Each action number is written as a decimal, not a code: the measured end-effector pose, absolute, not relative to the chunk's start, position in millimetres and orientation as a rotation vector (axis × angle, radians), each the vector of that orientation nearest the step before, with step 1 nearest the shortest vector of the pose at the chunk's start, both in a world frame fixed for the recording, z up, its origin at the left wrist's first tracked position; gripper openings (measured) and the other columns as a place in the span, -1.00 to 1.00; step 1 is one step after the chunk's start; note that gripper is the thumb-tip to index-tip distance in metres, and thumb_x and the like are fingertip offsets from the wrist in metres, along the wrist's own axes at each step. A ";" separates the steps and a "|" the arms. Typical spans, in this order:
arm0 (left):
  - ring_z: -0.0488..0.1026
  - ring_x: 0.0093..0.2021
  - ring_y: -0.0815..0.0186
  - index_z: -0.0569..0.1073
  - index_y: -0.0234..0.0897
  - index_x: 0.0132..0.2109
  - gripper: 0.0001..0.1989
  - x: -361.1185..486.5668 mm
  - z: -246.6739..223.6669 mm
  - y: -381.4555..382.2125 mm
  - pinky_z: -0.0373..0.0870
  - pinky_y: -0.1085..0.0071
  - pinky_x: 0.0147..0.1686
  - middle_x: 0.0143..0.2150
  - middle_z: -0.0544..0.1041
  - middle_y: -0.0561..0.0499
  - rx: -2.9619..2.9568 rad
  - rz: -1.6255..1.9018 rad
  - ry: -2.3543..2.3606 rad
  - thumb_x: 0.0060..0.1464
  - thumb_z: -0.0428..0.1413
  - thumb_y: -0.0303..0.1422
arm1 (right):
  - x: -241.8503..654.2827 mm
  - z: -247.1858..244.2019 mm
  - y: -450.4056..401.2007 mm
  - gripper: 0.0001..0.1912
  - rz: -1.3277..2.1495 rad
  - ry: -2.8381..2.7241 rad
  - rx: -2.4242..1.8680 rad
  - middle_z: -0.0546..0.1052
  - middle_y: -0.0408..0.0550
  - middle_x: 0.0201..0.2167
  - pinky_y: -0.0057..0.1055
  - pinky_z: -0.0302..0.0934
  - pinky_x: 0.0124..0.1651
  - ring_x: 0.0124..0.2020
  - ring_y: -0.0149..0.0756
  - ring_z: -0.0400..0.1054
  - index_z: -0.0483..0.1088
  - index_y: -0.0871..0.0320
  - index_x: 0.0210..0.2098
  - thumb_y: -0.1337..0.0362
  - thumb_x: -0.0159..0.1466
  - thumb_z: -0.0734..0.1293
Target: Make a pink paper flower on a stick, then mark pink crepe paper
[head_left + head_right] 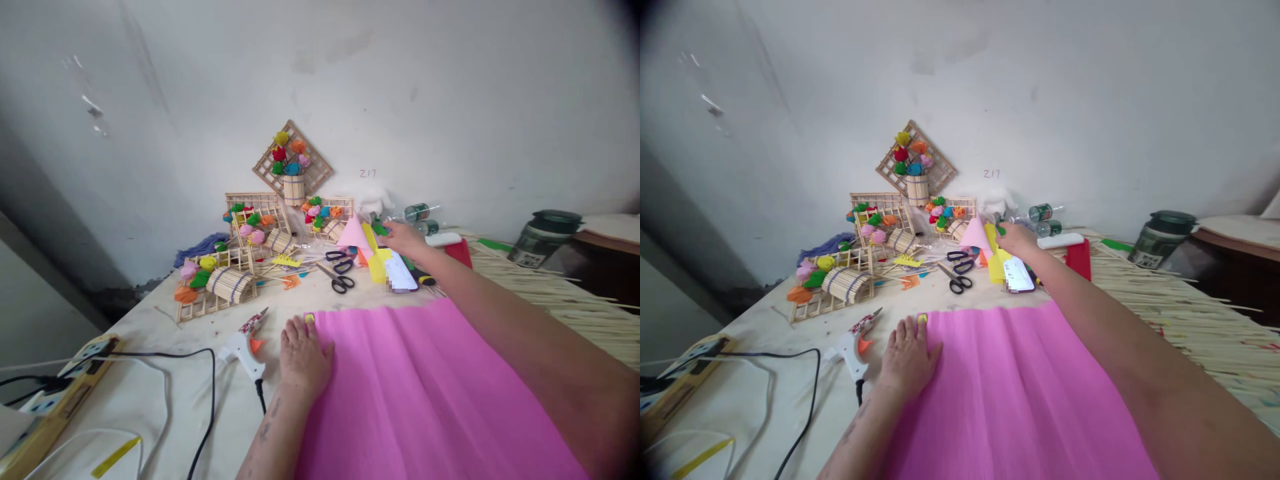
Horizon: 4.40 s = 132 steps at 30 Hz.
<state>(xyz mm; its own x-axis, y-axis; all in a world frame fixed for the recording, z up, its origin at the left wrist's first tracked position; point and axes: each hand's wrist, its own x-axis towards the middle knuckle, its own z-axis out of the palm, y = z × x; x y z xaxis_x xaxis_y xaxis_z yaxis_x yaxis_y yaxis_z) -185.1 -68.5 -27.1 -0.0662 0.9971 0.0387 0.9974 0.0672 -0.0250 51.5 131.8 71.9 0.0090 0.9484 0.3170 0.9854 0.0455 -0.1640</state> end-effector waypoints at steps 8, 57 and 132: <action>0.01 0.18 -0.04 0.08 -0.48 0.20 -0.37 -184.6 -24.9 -69.3 -0.05 0.09 0.06 0.19 0.11 -0.36 -2.118 -0.015 -2.244 0.07 -0.22 -0.14 | 85.9 27.6 111.0 -0.60 -0.198 -2.156 -2.039 0.40 0.06 -0.05 -0.34 0.14 -0.14 -0.09 -0.15 0.29 0.38 0.14 -0.07 0.24 0.09 0.21; 0.00 0.18 -0.06 0.05 -0.49 0.21 -0.36 -186.2 -31.4 -65.6 -0.04 0.12 0.06 0.19 0.09 -0.37 -2.115 -0.003 -2.241 0.08 -0.21 -0.14 | 55.6 -15.0 80.7 -0.21 -0.092 -1.814 -2.344 0.40 0.24 -0.18 -0.25 0.09 -0.17 -0.10 0.03 0.28 0.05 0.29 0.05 -0.07 -0.04 0.26; -0.02 0.20 -0.05 0.05 -0.48 0.20 -0.37 -184.1 -24.6 -68.9 -0.04 0.09 0.07 0.20 0.08 -0.36 -2.135 -0.029 -2.265 0.08 -0.20 -0.14 | 31.6 -22.1 92.5 -0.25 -0.046 -1.625 -2.282 0.34 0.22 -0.12 -0.23 0.09 -0.15 -0.09 0.02 0.24 0.07 0.23 0.07 -0.09 0.01 0.23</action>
